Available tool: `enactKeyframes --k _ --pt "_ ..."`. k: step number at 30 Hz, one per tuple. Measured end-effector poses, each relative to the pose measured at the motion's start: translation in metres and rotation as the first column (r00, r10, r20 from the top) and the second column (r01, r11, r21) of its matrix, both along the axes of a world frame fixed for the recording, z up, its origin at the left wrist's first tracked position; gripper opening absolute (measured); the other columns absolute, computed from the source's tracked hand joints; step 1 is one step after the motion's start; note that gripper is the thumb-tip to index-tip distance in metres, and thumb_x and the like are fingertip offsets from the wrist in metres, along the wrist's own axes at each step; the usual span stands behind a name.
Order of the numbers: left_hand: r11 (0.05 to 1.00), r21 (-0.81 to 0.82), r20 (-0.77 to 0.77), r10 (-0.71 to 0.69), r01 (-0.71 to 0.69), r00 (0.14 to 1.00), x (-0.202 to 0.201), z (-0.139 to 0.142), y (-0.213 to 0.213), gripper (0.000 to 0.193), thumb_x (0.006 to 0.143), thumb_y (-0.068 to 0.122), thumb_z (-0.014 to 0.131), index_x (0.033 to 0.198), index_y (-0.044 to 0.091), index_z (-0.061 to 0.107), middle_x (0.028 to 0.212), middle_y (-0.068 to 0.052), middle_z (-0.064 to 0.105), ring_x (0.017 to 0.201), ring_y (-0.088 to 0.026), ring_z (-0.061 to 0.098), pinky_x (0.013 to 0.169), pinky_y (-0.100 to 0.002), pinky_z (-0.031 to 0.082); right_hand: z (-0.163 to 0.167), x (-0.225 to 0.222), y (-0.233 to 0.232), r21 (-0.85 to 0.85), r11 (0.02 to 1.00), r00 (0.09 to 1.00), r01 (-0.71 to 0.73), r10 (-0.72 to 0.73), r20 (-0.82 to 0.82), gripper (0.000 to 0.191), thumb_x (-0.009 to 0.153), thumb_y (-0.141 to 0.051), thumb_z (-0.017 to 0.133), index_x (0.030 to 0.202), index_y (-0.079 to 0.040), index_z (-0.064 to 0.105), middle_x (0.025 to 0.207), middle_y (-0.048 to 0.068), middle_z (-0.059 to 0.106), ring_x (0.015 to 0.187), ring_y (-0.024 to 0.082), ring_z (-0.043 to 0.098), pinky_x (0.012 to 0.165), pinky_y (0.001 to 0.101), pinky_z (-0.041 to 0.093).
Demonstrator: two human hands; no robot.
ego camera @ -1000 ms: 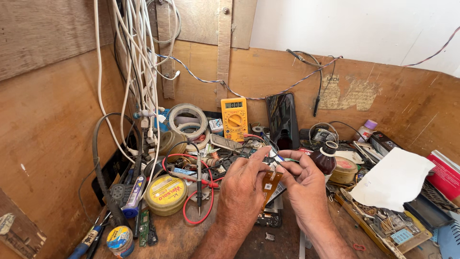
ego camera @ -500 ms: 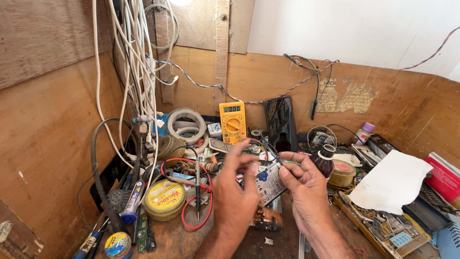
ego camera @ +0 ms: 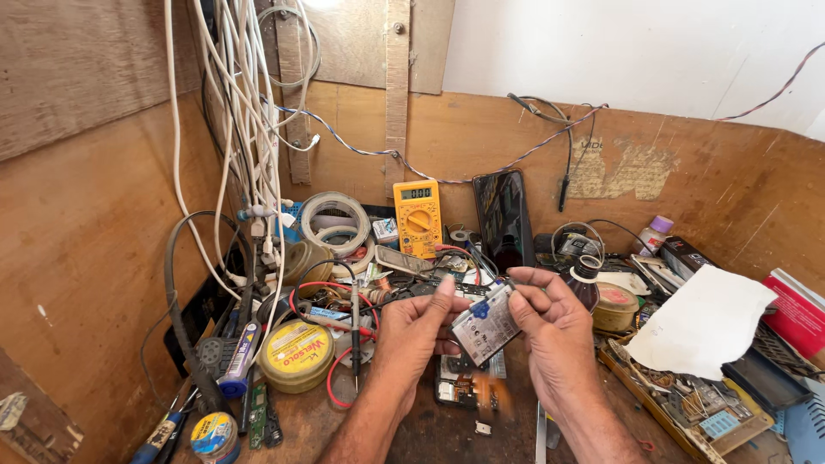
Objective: The person works at a cluttered repair bench on a disassembled smartphone, prying at its internals and removing the orange mid-frame assembly. They then peel the protective wrapping off a replacement battery, position it in the phone body, and set the phone aside on the bench.
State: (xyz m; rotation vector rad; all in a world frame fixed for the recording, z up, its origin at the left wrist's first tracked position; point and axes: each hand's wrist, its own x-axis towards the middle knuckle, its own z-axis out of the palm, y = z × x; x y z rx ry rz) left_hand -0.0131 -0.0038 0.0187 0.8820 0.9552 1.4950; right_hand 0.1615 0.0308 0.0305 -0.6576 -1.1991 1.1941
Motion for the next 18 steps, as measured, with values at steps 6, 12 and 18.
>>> enactKeyframes --k 6,12,18 --pt "0.996 0.024 -0.029 -0.088 0.089 0.996 -0.0074 -0.0039 0.0015 0.021 0.085 0.021 0.082 0.091 0.0 0.079 0.083 -0.006 0.077 0.067 -0.009 0.067 0.058 -0.024 0.054 0.0 0.0023 0.0011 0.019 1.0 1.0 0.019 -0.019 -0.011 0.034 0.094 0.003 0.064 0.127 0.001 0.062 0.102 0.007 0.074 0.092 0.008 0.066 0.082 0.0241 0.053" --pt "0.976 -0.139 0.125 -0.154 0.171 0.98 -0.0094 -0.0052 0.0018 0.018 0.086 0.015 0.074 0.094 0.0 0.077 0.083 -0.009 0.078 0.069 -0.013 0.071 0.061 -0.026 0.058 -0.0021 -0.0014 0.0017 0.043 0.999 1.0 0.017 -0.018 0.023 0.033 0.093 0.002 0.064 0.126 0.002 0.062 0.103 0.008 0.076 0.092 0.009 0.068 0.084 0.0242 0.053" --pt "0.989 -0.055 0.091 -0.133 0.139 0.987 -0.0058 -0.0035 -0.0001 0.024 0.091 0.019 0.073 0.102 -0.003 0.076 0.086 -0.007 0.078 0.069 -0.011 0.069 0.062 -0.025 0.057 -0.002 0.0019 0.0022 0.039 0.999 1.0 0.024 -0.024 0.003 0.033 0.094 0.002 0.064 0.127 0.002 0.062 0.102 0.007 0.075 0.091 0.009 0.067 0.082 0.0243 0.052"
